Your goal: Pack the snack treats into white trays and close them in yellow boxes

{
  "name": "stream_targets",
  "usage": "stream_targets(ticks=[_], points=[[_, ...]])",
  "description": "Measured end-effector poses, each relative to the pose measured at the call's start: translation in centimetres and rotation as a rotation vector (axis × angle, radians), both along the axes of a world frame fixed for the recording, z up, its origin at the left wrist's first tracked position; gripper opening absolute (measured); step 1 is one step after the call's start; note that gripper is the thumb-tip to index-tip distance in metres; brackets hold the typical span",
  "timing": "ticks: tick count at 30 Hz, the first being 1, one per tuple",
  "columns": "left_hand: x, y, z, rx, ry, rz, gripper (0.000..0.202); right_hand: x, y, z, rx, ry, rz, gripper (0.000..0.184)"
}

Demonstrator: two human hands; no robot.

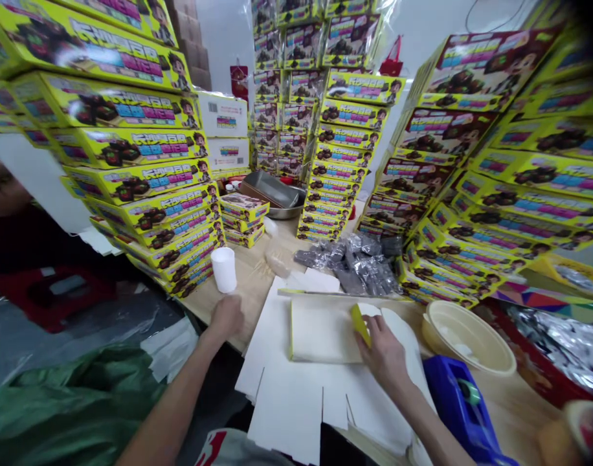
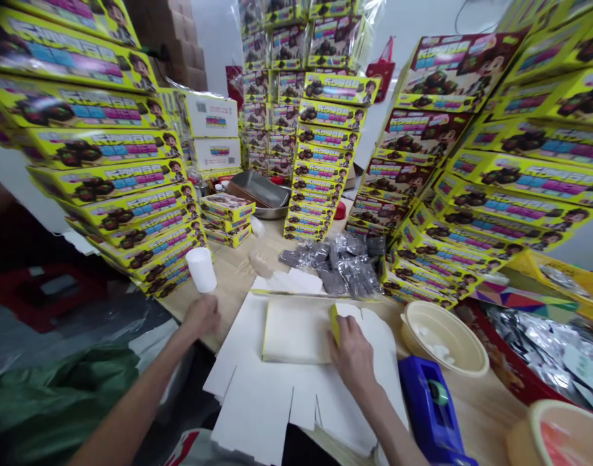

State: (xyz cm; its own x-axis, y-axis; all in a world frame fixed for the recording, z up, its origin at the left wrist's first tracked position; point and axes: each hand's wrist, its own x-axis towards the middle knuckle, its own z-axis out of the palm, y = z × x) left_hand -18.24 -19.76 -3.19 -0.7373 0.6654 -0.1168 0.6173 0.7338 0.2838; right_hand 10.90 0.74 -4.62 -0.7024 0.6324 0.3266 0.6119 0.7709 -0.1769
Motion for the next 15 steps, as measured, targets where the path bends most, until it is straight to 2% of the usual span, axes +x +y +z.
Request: stream_targets(ticks=[2, 4, 6, 8, 10, 12, 13, 15], points=[[1.9, -2.4, 0.3, 0.026, -0.012, -0.063, 0.012, -1.6, -3.2, 1.1, 0.112, 0.162, 0.233, 0.028], [4.2, -4.1, 0.7, 0.115, -0.11, -0.192, 0.013, -3.6, -6.9, 2.3, 0.193, 0.207, 0.505, 0.033], [6.5, -4.9, 1.1, 0.206, -0.284, -0.316, 0.011, -5.6, -10.0, 3.3, 0.199, 0.088, 0.708, 0.035], [8.2, -4.6, 1.4, 0.281, -0.452, -0.367, 0.012, -7.0, -11.5, 3.8, 0.178, -0.066, 0.808, 0.023], [9.1, -3.5, 1.5, 0.367, -0.504, -0.337, 0.014, -7.4, -10.9, 3.7, 0.151, -0.15, 0.796, 0.007], [9.6, -2.1, 1.1, 0.475, -0.409, -0.324, 0.023, -6.9, -8.8, 3.2, 0.112, -0.17, 0.671, 0.006], [9.8, -1.3, 0.7, 0.514, -0.328, -0.36, 0.033, -6.4, -7.4, 2.9, 0.089, -0.179, 0.573, 0.007], [10.3, 0.2, -0.5, 0.526, -0.149, -0.518, 0.047, -5.3, -5.0, 2.4, 0.047, -0.213, 0.381, 0.007]])
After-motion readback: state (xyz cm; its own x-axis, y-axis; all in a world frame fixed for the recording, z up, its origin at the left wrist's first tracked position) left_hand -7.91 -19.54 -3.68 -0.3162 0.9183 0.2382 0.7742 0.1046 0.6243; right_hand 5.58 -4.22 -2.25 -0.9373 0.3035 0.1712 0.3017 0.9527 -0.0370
